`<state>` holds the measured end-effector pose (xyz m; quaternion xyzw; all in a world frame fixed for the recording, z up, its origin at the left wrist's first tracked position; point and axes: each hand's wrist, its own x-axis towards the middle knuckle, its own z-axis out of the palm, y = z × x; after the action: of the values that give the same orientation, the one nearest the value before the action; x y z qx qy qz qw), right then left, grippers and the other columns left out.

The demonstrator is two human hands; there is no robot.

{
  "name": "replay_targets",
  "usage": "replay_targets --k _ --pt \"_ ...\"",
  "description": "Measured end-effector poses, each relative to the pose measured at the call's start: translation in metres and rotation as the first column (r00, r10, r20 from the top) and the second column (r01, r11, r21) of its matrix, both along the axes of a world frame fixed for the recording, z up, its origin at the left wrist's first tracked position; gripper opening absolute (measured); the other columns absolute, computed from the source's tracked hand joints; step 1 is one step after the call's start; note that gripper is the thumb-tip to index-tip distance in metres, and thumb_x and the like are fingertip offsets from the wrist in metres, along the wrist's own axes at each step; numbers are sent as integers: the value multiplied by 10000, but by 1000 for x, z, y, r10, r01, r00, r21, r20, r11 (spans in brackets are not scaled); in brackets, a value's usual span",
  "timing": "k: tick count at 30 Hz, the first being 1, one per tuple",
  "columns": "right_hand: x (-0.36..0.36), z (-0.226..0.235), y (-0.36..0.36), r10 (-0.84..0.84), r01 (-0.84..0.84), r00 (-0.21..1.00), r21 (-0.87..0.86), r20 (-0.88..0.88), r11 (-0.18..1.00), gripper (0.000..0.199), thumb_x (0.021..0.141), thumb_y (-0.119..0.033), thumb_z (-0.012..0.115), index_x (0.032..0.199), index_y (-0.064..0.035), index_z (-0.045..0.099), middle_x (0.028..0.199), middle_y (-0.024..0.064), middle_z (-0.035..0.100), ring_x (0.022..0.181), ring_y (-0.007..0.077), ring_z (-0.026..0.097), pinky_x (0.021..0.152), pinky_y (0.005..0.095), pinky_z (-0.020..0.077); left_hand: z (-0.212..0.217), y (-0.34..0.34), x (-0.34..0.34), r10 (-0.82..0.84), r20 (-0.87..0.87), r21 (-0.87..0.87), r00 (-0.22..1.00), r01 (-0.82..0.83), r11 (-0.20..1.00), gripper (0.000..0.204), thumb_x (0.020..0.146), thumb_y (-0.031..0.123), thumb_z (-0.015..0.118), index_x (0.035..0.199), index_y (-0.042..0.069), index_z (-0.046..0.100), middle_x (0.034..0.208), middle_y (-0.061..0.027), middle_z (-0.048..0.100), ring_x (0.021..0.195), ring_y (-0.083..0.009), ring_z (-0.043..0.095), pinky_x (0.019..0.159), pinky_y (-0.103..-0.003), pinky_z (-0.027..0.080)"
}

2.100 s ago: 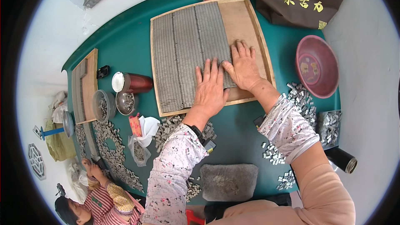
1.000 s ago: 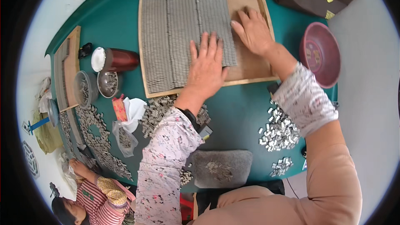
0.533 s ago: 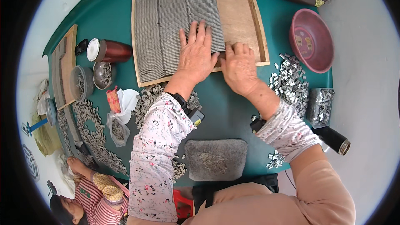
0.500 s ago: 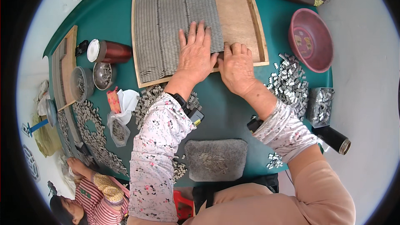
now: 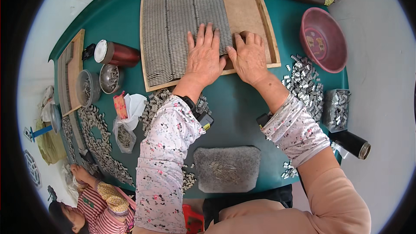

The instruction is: The person inserts metal pins into metal links by hand and then arranges the assembled link chains into rows on a wooden tray.

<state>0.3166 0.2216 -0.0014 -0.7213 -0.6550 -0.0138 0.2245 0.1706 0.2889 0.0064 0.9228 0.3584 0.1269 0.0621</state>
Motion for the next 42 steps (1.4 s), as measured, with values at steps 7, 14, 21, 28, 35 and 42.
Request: replay_targets --k 7,14,21,28,35,42 --pt "2 7 -8 -32 33 999 42 -28 999 521 942 -339 593 1266 68 568 1203 218 531 1136 375 474 1021 481 360 2 3 4 7 -29 28 1000 -6 1000 750 843 303 707 1442 -27 399 1559 -205 304 1476 -387 226 1187 -616 154" --pt "8 60 -115 154 -138 964 87 -218 987 483 852 -119 691 1265 70 528 1190 242 513 1081 414 500 955 480 424 14 10 -14 -9 -21 -18 1000 8 1000 806 816 312 750 1461 8 374 1551 -201 319 1468 -376 252 1202 -570 166" --pt "-4 62 -226 183 -209 930 -50 -320 977 541 739 -37 754 1232 45 547 1186 220 519 1112 415 521 950 491 446 18 18 -34 -21 -31 -27 999 20 999 782 804 302 760 1437 6 410 1531 -188 366 1452 -376 285 1191 -565 197" --pt "-11 62 -234 188 -225 892 -45 -411 973 511 716 -11 754 1190 43 572 1150 210 534 1094 408 536 935 484 459 17 17 -33 -4 -65 33 998 6 999 699 794 259 759 1378 -2 476 1480 -194 427 1438 -383 302 1178 -586 206" --pt "-9 79 -182 247 -207 894 144 -373 968 488 720 3 746 1178 33 581 1141 201 549 1091 407 545 914 473 478 17 5 -44 21 25 91 999 -24 996 610 801 258 747 1329 29 544 1450 -196 447 1421 -402 312 1169 -603 210" --pt "-25 65 -214 279 -278 853 68 -442 958 442 716 11 746 1132 29 598 1139 192 555 1102 399 553 910 478 484 9 -2 -47 43 16 196 999 -45 980 422 815 261 722 1193 78 679 1375 -191 514 1375 -410 360 1151 -618 226"
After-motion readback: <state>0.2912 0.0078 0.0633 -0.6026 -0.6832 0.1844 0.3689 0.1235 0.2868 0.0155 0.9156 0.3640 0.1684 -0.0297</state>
